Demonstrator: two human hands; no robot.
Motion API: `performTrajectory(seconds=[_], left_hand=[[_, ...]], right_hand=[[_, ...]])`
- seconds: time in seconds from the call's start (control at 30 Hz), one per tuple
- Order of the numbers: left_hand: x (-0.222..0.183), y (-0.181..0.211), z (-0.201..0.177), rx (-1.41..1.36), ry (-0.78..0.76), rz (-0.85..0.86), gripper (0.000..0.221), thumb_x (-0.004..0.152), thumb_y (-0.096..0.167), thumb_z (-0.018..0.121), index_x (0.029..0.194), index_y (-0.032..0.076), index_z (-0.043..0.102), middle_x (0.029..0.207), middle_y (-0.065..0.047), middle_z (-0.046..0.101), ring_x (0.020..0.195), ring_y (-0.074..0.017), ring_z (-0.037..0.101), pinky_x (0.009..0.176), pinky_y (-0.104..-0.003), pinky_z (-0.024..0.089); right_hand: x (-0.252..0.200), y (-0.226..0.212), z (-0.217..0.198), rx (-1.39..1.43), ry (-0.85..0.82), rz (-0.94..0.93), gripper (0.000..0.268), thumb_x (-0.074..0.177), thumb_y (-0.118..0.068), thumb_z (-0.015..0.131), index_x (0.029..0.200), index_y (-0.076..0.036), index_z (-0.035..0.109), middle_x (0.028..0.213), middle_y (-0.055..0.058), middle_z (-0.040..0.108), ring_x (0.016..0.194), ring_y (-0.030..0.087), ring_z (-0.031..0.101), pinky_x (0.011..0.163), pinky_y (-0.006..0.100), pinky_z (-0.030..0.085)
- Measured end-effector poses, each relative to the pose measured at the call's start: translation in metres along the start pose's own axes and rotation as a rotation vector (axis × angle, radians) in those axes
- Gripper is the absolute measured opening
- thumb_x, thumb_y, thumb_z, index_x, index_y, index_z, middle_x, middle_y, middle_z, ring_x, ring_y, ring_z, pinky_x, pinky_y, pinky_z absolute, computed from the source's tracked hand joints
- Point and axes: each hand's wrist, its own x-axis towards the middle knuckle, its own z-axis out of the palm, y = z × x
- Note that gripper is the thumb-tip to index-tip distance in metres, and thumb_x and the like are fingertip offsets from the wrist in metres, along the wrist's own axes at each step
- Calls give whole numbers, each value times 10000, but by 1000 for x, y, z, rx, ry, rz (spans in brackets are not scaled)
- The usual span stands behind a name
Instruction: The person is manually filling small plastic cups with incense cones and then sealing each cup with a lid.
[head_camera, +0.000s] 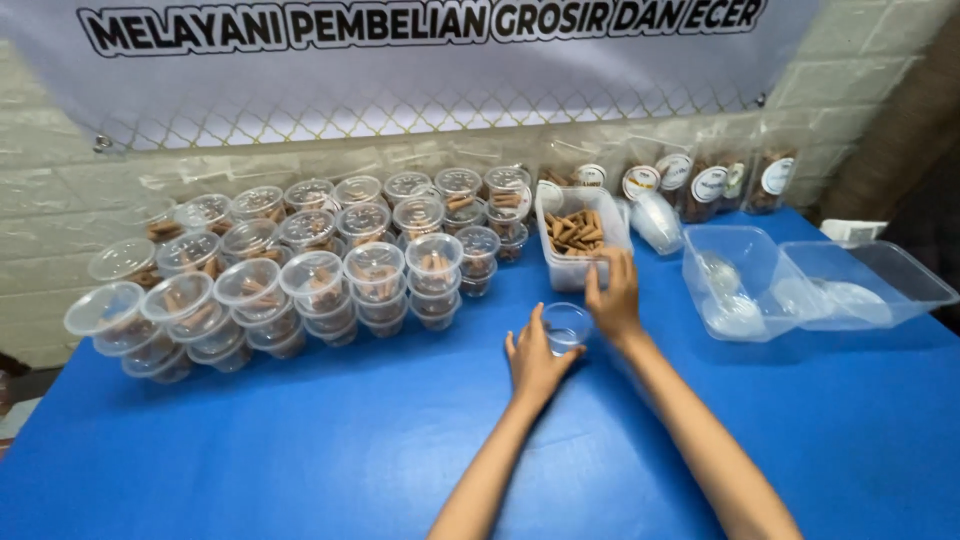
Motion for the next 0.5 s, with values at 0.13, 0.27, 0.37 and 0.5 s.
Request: performTrajectory(seconds=[0.13,0.27,0.37,0.5], left_hand=[[7,12,2,15,12,-37,990,763,364,865,1532,82,308,1278,-208,658,1312,-377,552,1176,-643,177],[8,9,1,4,-24,-63,986,762,385,855,1531,116,299,1302,-198,647,1341,-369,521,1182,-629,164],[7,10,-2,-8,-31,-49,983,759,372,852,1533,119,303,1299,-195,647,1338,-371,519,1178,-632,164],[3,17,-6,-11,-20,-35,973,761,337,852,1530,104,304,1286,-209,653,1324,-385,525,1170,-636,173]], right_hand=[[51,61,38,-17,-179,112,286,846,25,663,1122,-50,661,989,156,656,958,398,670,839,469,537],[67,118,83,-193,-512,401,283,887,-93,707,1145,-186,776,975,104,759,960,344,741,815,449,598],[89,88,83,-290,-674,556,246,883,-134,760,1120,-175,807,991,173,775,985,386,745,824,486,613],[74,130,102,-355,-704,565,165,829,-128,801,990,-132,834,924,212,774,943,412,754,791,500,622]])
